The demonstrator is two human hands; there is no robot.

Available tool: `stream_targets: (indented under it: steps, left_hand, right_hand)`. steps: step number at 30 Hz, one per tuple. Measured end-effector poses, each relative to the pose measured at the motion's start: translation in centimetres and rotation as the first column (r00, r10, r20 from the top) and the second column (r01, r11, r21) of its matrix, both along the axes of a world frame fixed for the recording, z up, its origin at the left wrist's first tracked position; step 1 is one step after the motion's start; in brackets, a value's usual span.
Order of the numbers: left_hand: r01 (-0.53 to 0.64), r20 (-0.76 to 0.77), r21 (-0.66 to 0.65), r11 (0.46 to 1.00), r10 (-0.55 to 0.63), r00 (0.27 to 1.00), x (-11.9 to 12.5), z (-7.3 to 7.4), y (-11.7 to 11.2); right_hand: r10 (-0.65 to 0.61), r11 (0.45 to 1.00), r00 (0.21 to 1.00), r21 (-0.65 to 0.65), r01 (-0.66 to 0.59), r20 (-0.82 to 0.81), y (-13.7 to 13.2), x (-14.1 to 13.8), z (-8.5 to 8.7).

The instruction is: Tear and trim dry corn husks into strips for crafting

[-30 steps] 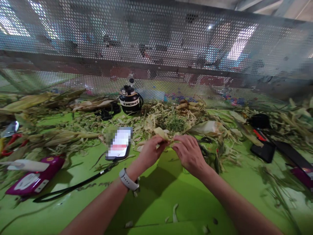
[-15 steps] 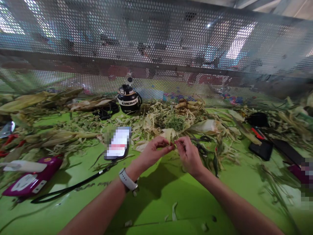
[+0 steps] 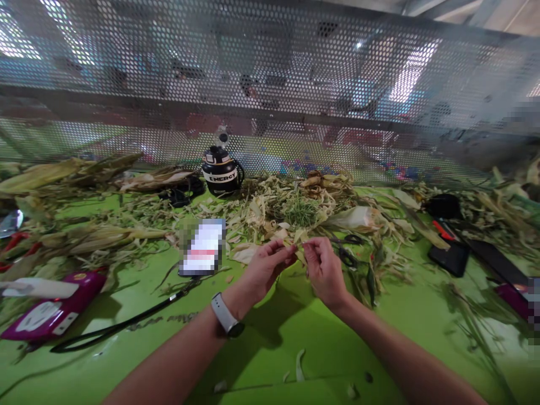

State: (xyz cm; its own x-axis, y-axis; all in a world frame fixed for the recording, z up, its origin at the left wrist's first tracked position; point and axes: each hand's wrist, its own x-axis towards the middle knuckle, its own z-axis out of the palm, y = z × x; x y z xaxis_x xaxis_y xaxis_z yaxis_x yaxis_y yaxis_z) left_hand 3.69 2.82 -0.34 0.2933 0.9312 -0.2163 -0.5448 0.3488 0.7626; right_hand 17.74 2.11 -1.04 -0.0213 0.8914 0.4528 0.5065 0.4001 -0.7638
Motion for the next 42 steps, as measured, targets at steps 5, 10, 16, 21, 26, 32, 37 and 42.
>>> stream_targets:
  steps: [5, 10, 16, 21, 26, 32, 37, 42]
  left_hand:
    - [0.021, 0.007, 0.004, 1.0, -0.021, 1.0, -0.1, 0.1, -0.1]
    - [0.032, -0.14, 0.074, 0.997, -0.022, 0.99, -0.8, 0.3, 0.5]
    - [-0.013, -0.247, 0.044, 0.999, 0.023, 0.969, -2.1, 0.8, 1.5]
    - [-0.04, -0.297, 0.081, 0.996, 0.063, 0.953, -2.3, 0.7, 1.6]
    - [-0.051, -0.313, 0.117, 0.992, 0.086, 0.946, -2.3, 0.6, 1.8]
    - [0.023, -0.373, 0.169, 0.985, 0.043, 0.927, -2.6, 0.7, 1.9]
    - [0.001, -0.459, 0.213, 0.977, 0.099, 0.883, -2.7, 0.5, 2.0]
    - [0.009, -0.409, 0.168, 0.986, 0.061, 0.91, -2.6, 0.6, 1.9]
  right_hand:
    - [-0.026, 0.999, 0.999, 0.039, 0.024, 0.04, -0.1, 0.1, 0.0]
    - [0.016, 0.997, 0.999, -0.078, -0.018, -0.029, 1.2, 1.0, 0.9]
    - [0.082, 0.966, 0.997, -0.244, -0.083, -0.015, 2.2, 2.0, 1.6]
    - [-0.009, 1.0, 0.964, 0.029, 0.002, 0.267, 1.3, 1.7, 2.1]
    - [0.017, 0.986, 0.829, 0.128, -0.107, 0.559, 0.8, 1.9, 2.6]
    - [0.027, 0.98, 0.739, 0.129, -0.154, 0.674, 0.9, 2.1, 2.4]
    - [0.038, 0.981, 0.726, 0.113, -0.159, 0.687, 0.8, 1.8, 2.2]
    - [0.062, 0.988, 0.691, 0.055, -0.147, 0.72, 0.5, 1.6, 2.0]
